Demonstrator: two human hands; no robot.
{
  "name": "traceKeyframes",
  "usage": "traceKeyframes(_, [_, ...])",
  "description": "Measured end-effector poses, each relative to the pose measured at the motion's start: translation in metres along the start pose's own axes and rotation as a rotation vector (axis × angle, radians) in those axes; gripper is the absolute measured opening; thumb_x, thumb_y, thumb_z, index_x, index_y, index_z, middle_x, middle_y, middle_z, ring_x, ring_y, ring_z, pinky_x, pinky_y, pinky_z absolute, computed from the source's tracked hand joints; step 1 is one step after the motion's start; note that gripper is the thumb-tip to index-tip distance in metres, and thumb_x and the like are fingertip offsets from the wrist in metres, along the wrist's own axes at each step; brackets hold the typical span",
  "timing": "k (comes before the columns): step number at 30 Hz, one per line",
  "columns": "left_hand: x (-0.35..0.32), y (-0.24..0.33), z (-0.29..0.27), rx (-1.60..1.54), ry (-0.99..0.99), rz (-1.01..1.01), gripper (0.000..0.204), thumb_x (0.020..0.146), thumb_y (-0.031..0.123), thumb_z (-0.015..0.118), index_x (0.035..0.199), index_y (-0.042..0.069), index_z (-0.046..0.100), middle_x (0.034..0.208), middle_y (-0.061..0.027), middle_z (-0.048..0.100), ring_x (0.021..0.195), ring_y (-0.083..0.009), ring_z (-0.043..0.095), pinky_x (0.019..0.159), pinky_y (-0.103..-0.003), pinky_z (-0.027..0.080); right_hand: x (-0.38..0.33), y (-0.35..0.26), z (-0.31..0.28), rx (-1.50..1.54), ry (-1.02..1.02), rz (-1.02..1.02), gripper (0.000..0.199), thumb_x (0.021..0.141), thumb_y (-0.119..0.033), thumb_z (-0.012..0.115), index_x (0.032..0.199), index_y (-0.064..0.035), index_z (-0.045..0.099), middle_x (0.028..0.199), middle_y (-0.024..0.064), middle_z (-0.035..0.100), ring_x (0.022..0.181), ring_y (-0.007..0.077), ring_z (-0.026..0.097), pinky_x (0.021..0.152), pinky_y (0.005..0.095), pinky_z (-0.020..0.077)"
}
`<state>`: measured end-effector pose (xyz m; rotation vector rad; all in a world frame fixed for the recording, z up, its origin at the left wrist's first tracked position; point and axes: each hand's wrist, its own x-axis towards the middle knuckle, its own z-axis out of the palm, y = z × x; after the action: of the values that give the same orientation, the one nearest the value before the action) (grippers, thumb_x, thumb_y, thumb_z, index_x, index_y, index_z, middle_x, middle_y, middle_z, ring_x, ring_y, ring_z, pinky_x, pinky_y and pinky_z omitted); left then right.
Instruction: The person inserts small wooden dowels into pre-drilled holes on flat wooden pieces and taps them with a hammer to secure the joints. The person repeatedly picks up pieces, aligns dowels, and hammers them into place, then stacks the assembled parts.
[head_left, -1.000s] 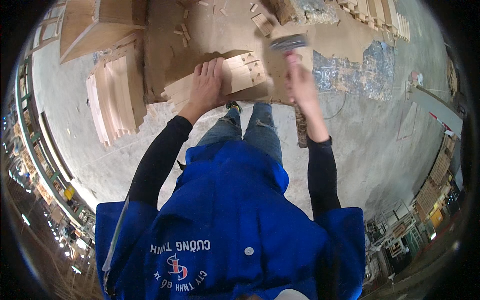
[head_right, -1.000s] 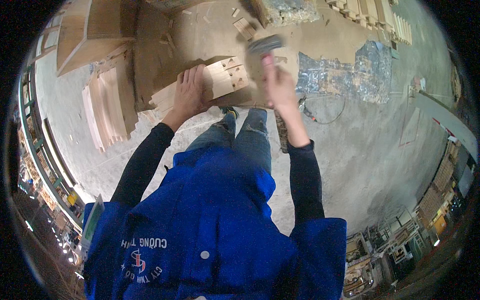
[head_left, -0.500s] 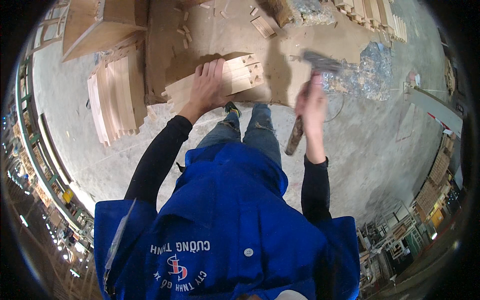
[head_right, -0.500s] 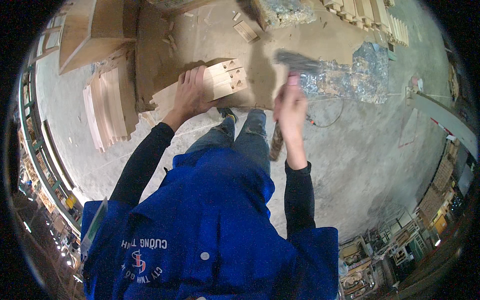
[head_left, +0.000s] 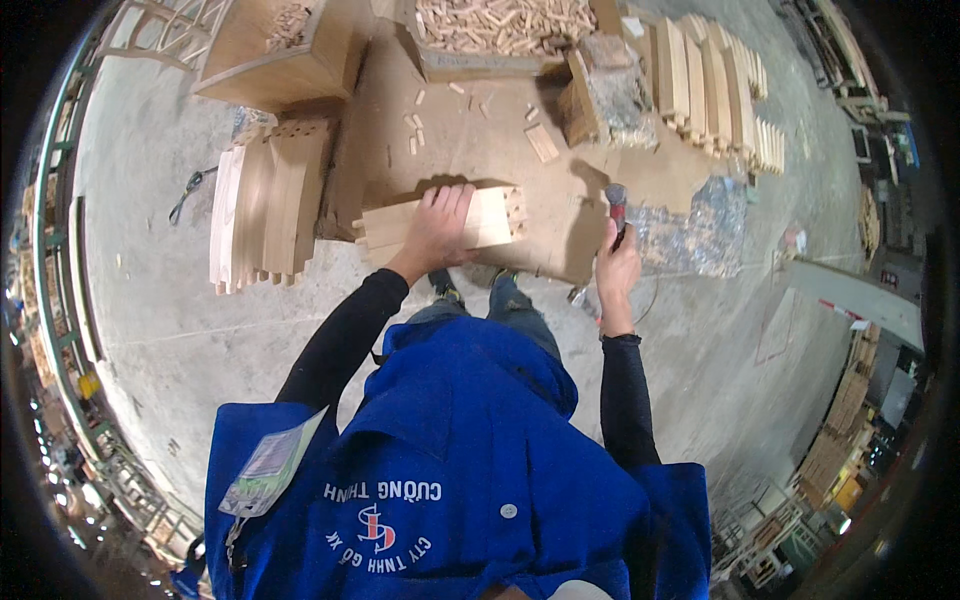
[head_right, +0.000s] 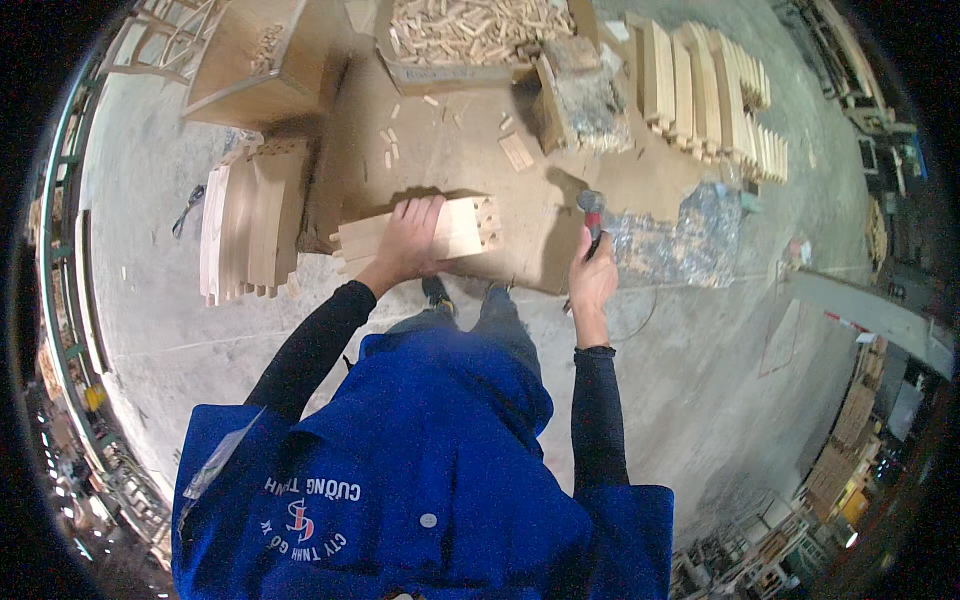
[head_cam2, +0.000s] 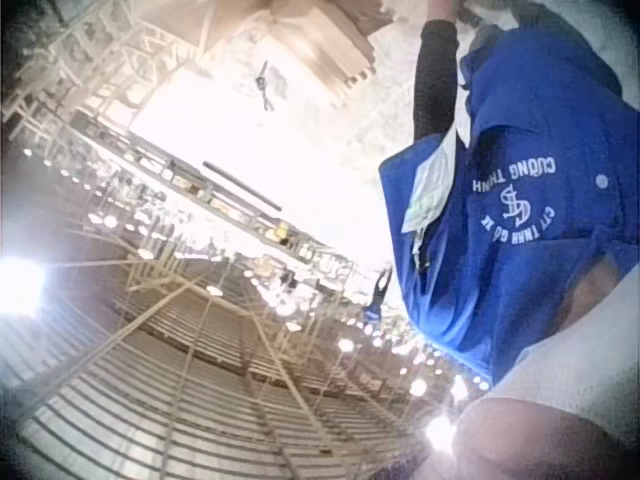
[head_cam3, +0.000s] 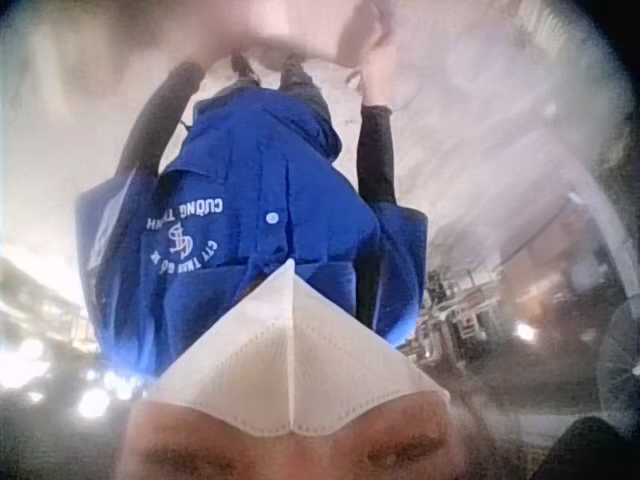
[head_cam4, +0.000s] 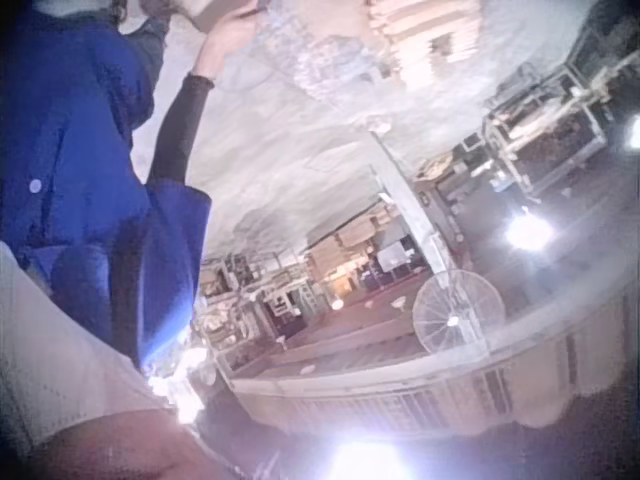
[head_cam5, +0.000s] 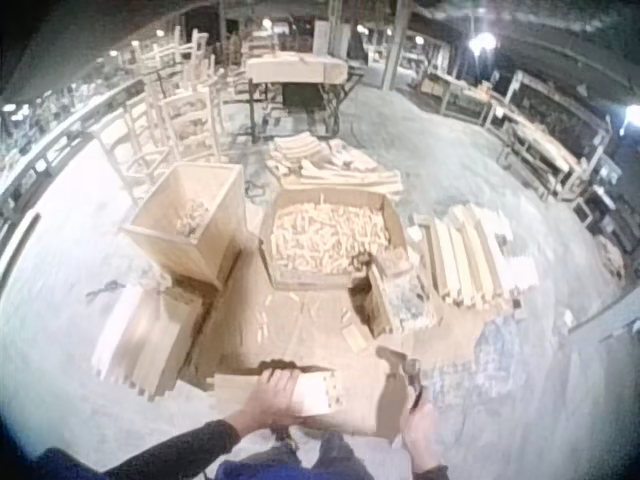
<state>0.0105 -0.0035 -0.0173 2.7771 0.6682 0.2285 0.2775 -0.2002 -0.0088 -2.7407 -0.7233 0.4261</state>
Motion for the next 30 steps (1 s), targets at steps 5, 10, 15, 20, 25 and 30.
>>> traceKeyframes(5, [0.002, -0.001, 0.008, 0.052, -0.015, 0.015, 0.108, 0.057, 0.053, 0.086, 0.138, -0.006, 0.046, 0.124, -0.0178, 0.056, 0.113, -0.0315, 0.054, 0.103, -0.042, 0.039, 0.032, -0.011, -0.025, -0.193, 0.273, -0.558, 0.048, 0.097, -0.019, 0.065, 0.141, -0.0037, 0.054, 0.131, 0.0273, 0.055, 0.121, 0.0415, 0.058, 0.097, 0.0459, 0.0504])
traceKeyframes(10, [-0.007, -0.004, 0.013, 0.115, -0.016, -0.026, 0.109, 0.054, 0.046, 0.088, 0.140, -0.004, 0.044, 0.126, -0.0163, 0.055, 0.115, -0.0287, 0.053, 0.105, -0.042, 0.037, 0.058, -0.185, -0.115, 0.430, 0.072, -0.860, 0.023, 0.100, -0.011, 0.058, 0.119, -0.0018, 0.069, 0.113, 0.0201, 0.070, 0.100, 0.0359, 0.070, 0.084, 0.0425, 0.0571])
traceKeyframes(15, [-0.002, 0.001, 0.011, 0.022, -0.132, -0.106, 0.112, 0.058, 0.046, 0.086, 0.145, -0.006, 0.039, 0.137, -0.0192, 0.053, 0.128, -0.0317, 0.049, 0.114, -0.045, 0.033, 0.166, -0.297, -0.074, 0.251, -0.109, -0.977, 0.021, 0.097, -0.015, 0.062, 0.112, -0.0039, 0.073, 0.108, 0.0213, 0.072, 0.099, 0.0385, 0.070, 0.087, 0.0427, 0.0559])
traceKeyframes(20, [0.000, 0.005, 0.004, -0.011, -0.151, -0.082, 0.105, 0.063, 0.043, 0.083, 0.145, -0.006, 0.040, 0.137, -0.0184, 0.054, 0.128, -0.0308, 0.050, 0.113, -0.045, 0.034, 0.250, -0.350, 0.016, 0.006, -0.202, -1.001, 0.036, 0.092, -0.029, 0.069, 0.123, -0.0094, 0.070, 0.115, 0.0219, 0.071, 0.099, 0.0398, 0.070, 0.088, 0.0473, 0.0547])
traceKeyframes(25, [0.009, 0.006, -0.014, -0.057, -0.192, -0.103, 0.101, 0.063, 0.039, 0.084, 0.144, -0.004, 0.042, 0.137, -0.0162, 0.055, 0.127, -0.0307, 0.052, 0.113, -0.045, 0.036, 0.258, -0.366, 0.082, -0.039, -0.039, -1.091, 0.054, 0.085, -0.035, 0.077, 0.129, -0.0090, 0.061, 0.128, 0.0234, 0.062, 0.117, 0.0435, 0.059, 0.100, 0.0488, 0.0481])
traceKeyframes(30, [0.000, 0.002, 0.007, -0.357, -0.052, -0.105, 0.088, 0.066, 0.030, 0.083, 0.139, -0.002, 0.047, 0.140, -0.0193, 0.052, 0.133, -0.0344, 0.049, 0.113, -0.049, 0.036, 0.304, -0.355, 0.121, -0.447, -0.214, -1.213, 0.030, 0.095, -0.008, 0.056, 0.123, 0.0003, 0.057, 0.119, 0.0269, 0.061, 0.107, 0.0407, 0.060, 0.094, 0.0484, 0.0483])
